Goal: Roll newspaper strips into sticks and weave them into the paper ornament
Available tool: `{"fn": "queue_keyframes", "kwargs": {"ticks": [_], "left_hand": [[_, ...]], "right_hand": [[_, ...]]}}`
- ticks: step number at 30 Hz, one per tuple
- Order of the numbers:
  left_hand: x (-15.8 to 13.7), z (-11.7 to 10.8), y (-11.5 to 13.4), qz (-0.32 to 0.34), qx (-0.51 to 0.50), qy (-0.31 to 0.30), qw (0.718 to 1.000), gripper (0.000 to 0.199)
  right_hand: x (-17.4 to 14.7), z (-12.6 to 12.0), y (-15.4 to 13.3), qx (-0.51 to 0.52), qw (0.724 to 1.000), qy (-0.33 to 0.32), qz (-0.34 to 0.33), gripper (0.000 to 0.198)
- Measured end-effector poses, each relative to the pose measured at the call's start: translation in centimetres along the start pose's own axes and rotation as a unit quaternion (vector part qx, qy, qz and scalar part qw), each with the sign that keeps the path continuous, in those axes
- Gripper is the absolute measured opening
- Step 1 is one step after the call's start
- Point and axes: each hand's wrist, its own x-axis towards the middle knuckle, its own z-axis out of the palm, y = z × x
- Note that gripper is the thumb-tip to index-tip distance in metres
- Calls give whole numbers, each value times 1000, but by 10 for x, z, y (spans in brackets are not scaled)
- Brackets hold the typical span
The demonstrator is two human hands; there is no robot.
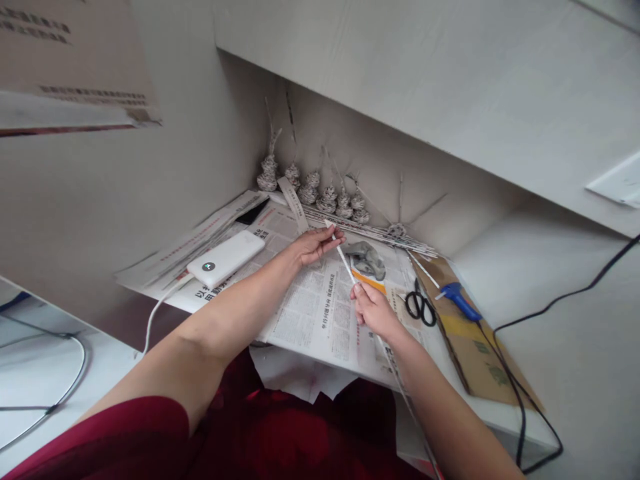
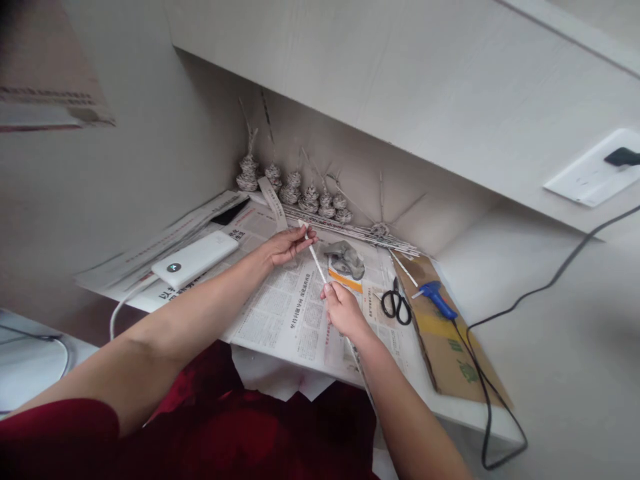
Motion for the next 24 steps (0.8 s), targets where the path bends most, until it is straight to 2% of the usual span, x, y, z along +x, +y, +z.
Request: {"fn": "queue_keyframes", "kwargs": {"ticks": [5, 9, 11, 12, 14, 16, 17, 18, 20, 22, 24], "left_hand": [[-3, 1, 1, -2, -6, -13, 1000, 20], [-1, 1, 0, -8, -11, -5, 1000, 19], [0, 0, -1, -12, -15, -7, 1000, 16], [0, 0, -1, -15, -16, -9, 1000, 16], [0, 0, -1, -16, -18, -6, 1000, 15], [0, 1, -1, -14, -18, -1, 1000, 14], [0, 1, -1, -12, -17, 1, 1000, 15], [-1, 1, -1, -11, -16, 1, 1000, 16], [-1, 1, 0, -12, -15, 3, 1000, 19], [-1, 1, 0, -15, -15, 7, 1000, 22], [0, 1, 0, -19, -13, 9, 1000, 22]], "right_hand": [[-4, -3, -6, 194, 976, -77, 57, 36], [-8, -9, -12, 334, 917, -194, 101, 31], [-9, -9, -13, 364, 894, -232, 120, 31], [-9, -9, -12, 356, 897, -232, 123, 32], [-8, -7, -12, 278, 935, -188, 115, 34], [-6, -4, -13, 119, 986, -94, 68, 33], [-5, -4, -14, 22, 999, -37, 30, 31], [-3, -3, -14, -72, 997, 15, -12, 28], [0, -3, -16, -196, 974, 84, -78, 22], [2, -1, -16, -195, 974, 78, -81, 24], [2, 1, -16, -69, 997, 17, -27, 30]]}}
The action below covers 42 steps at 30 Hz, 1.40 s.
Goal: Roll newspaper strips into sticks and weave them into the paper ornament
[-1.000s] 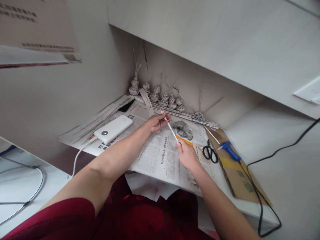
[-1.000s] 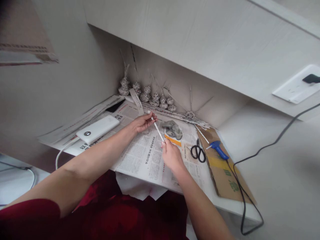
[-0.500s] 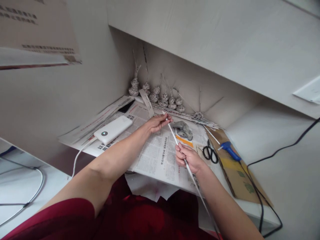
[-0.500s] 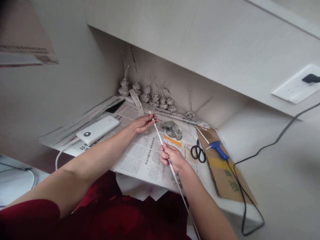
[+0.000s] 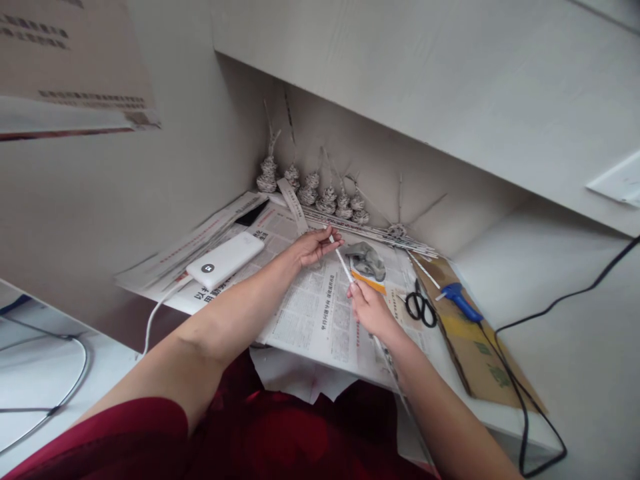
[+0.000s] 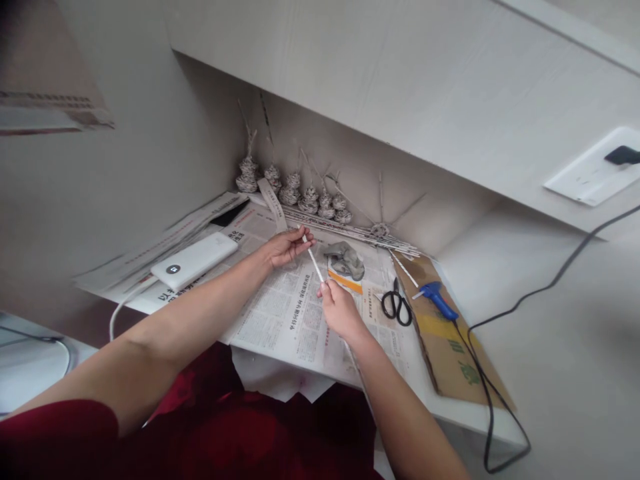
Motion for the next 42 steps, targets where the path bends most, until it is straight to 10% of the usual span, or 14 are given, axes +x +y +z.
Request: {"fn": "queue_keyframes", "kwargs": {"ticks": [4, 8, 17, 31, 42], "left_hand": [[2, -1, 0, -4, 2, 0, 1000, 22], [2, -2, -1, -8, 5, -13, 1000, 20], [0, -3, -2, -3, 27, -31, 999, 14], [-2, -1, -1, -22, 14, -64, 998, 15], [2, -4, -4, -30, 30, -26, 999, 10]], "right_hand": [[-4, -1, -3, 350, 915, -170, 103, 31], [-9, -3, -4, 467, 842, -236, 136, 30], [11, 1, -5, 172, 981, -58, 63, 39], [7, -8, -5, 441, 861, -214, 136, 27], [3, 2, -1, 406, 890, -183, 101, 31]]}}
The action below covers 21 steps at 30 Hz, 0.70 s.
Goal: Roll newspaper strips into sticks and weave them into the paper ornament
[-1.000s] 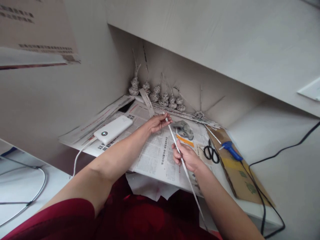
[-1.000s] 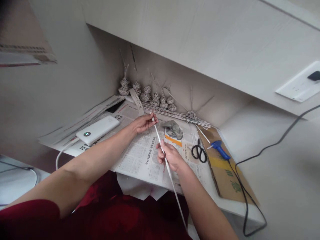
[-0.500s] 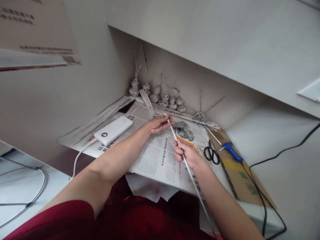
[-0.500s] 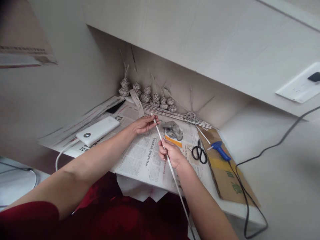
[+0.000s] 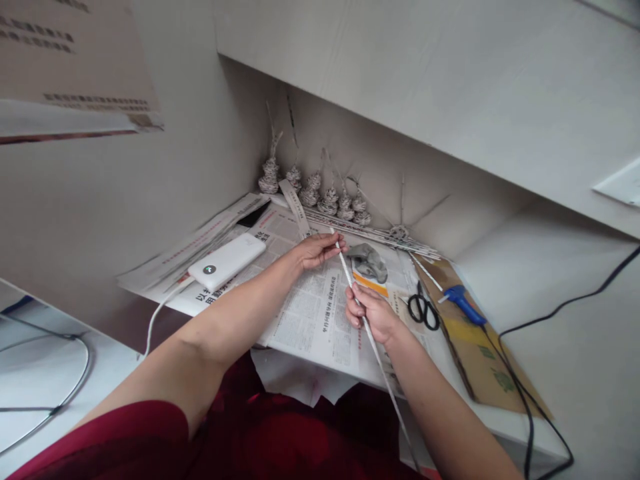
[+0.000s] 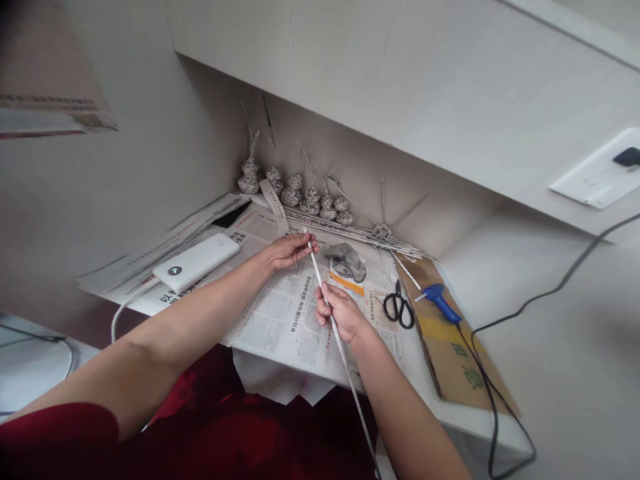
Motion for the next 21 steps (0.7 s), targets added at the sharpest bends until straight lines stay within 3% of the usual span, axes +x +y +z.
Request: {"fn": "queue_keyframes", "kwargs": {"ticks": [3, 6, 7, 9, 11, 13, 15, 16, 18, 21], "left_hand": [[-1, 0, 1, -4, 11, -8, 1000, 13], [0, -1, 2, 7, 6, -8, 1000, 13], [1, -1, 2, 15, 3, -4, 1000, 13], [2, -2, 2, 28, -3, 0, 1000, 13], [3, -3, 1, 35, -8, 1, 999, 15], [4, -2, 1, 34, -10, -2, 999, 17], [4, -2, 1, 31, -15, -4, 999, 18], [3, -2, 0, 30, -18, -5, 999, 18], [3, -1, 0, 30, -25, -3, 999, 19], [3, -1, 0, 35, -29, 2, 999, 18]], "right_hand": [[-1, 0, -1, 12, 999, -27, 23, 31], [-2, 2, 0, -76, 997, 31, 11, 32], [-2, 2, 0, -141, 987, 73, -9, 32], [-2, 1, 2, -283, 942, 164, -72, 30], [-2, 0, 3, -352, 906, 207, -107, 28], [-3, 0, 3, -288, 938, 174, -79, 31], [-3, 2, 2, -142, 986, 85, -19, 32], [-3, 2, 2, -71, 997, 40, 2, 31], [-3, 4, 1, 17, 1000, -9, 21, 30], [-1, 4, 0, 42, 999, 22, 8, 29]]}}
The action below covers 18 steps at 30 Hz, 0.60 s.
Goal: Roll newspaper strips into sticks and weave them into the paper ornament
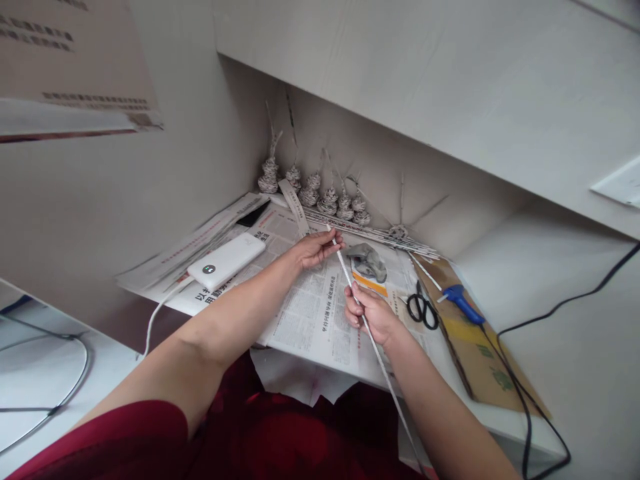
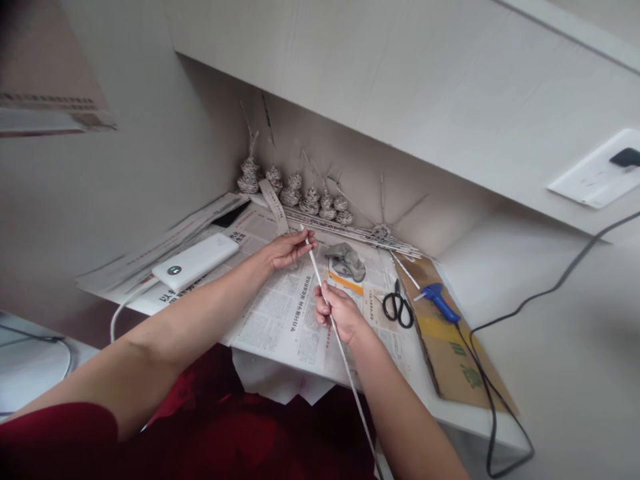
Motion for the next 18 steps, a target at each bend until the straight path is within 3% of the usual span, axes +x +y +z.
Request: {"fn": "queue_keyframes", "kwargs": {"ticks": [7, 11, 13, 18], "left_hand": [[-1, 0, 2, -3, 9, -12, 1000, 11], [-1, 2, 2, 4, 8, 11, 1000, 9], [-1, 2, 3, 2, 7, 18, 1000, 7], [0, 0, 2, -11, 17, 8, 1000, 4]], "right_hand": [[3, 0, 2, 47, 998, -37, 22, 28], [3, 1, 9, -93, 992, 86, -25, 36], [2, 1, 9, -109, 988, 107, -35, 38], [-2, 0, 7, 0, 1000, 4, 22, 37]]}}
